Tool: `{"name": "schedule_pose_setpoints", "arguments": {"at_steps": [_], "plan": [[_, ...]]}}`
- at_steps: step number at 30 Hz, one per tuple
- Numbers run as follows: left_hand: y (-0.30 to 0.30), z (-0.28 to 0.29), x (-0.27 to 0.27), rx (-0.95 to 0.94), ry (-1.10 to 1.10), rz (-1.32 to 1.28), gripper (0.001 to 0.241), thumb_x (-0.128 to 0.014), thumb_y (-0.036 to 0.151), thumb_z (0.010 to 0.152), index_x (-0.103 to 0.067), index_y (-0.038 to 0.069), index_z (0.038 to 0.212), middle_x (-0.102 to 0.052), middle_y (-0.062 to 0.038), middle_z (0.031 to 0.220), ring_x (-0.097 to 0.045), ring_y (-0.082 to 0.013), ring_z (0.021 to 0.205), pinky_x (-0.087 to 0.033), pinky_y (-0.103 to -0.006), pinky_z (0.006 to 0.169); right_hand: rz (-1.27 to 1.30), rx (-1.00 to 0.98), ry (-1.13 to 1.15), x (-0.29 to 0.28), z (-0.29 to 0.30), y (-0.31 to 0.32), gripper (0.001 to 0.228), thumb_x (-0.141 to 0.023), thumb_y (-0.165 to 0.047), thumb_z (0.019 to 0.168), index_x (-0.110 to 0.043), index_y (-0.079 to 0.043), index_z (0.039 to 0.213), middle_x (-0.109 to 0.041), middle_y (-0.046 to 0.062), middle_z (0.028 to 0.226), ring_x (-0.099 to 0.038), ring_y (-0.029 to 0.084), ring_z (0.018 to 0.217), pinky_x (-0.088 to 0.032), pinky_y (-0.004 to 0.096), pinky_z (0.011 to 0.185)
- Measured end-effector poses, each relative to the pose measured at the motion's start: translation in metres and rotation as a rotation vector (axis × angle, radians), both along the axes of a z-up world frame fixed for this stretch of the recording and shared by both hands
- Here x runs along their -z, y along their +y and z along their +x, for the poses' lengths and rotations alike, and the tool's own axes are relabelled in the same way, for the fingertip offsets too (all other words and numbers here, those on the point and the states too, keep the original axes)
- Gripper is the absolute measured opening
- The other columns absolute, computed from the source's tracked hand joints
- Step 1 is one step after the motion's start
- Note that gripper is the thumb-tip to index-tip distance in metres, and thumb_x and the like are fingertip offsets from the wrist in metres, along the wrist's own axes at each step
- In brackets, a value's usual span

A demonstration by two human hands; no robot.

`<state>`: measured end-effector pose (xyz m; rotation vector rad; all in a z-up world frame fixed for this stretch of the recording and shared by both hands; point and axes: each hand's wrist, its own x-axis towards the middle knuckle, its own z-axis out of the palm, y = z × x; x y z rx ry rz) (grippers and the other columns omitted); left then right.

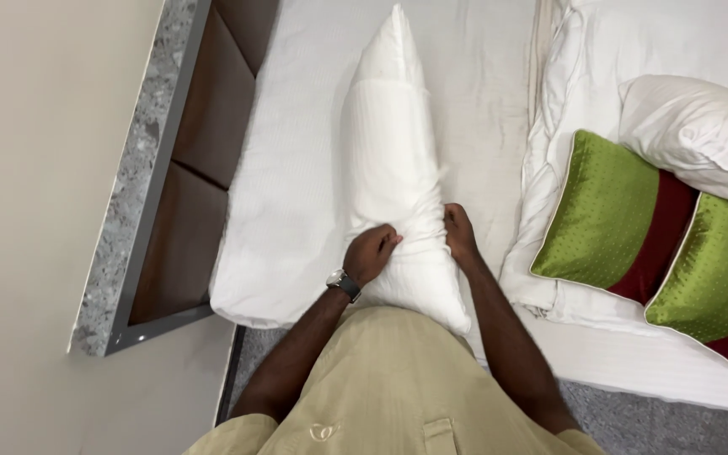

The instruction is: The person removes a white pillowcase from a pillow on a bed, then folds a white towel into a small square. Finally, the person places the pillow back into the pillowcase and positions it on the bed.

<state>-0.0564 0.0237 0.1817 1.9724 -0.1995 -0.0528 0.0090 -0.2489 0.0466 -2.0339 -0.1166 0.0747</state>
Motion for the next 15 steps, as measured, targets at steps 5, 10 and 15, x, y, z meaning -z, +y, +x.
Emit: {"name": "schedule_pose_setpoints", "arguments": {"at_steps": [5, 10, 15], "plan": [[-0.011, -0.011, 0.038, 0.115, 0.142, 0.145, 0.033, -0.063, 0.036, 0.104, -0.064, 0.006, 0.091, -0.064, -0.010, 0.085, -0.057, -0.0259, 0.080, -0.048, -0.0407, 0.073, 0.454, 0.396, 0.416, -0.001, -0.030, -0.026, 0.032, -0.050, -0.026, 0.110, -0.055, -0.009, 0.137, -0.064, 0.007, 0.125, -0.059, 0.018, 0.112, -0.047, 0.031, 0.099], [-0.012, -0.025, 0.054, 0.270, 0.230, 0.194, 0.069, -0.076, 0.055, 0.084, -0.055, 0.009, 0.131, -0.053, -0.017, 0.134, -0.054, -0.0341, 0.123, -0.051, -0.0468, 0.099, 0.781, 0.313, 0.444, 0.026, -0.054, -0.056, 0.046, -0.056, -0.019, 0.102, -0.051, -0.003, 0.145, -0.065, 0.012, 0.130, -0.064, 0.022, 0.113, -0.053, 0.035, 0.097], [-0.018, -0.034, 0.055, 0.648, 0.434, 0.542, 0.150, -0.081, 0.072, 0.065, 0.014, 0.017, 0.166, 0.018, -0.015, 0.175, 0.004, -0.0362, 0.163, -0.031, -0.0688, 0.114, 0.593, 0.317, 0.633, -0.049, -0.064, -0.030, 0.047, -0.052, -0.023, 0.104, -0.055, 0.001, 0.145, -0.066, 0.017, 0.123, -0.065, 0.026, 0.103, -0.055, 0.041, 0.090]]}}
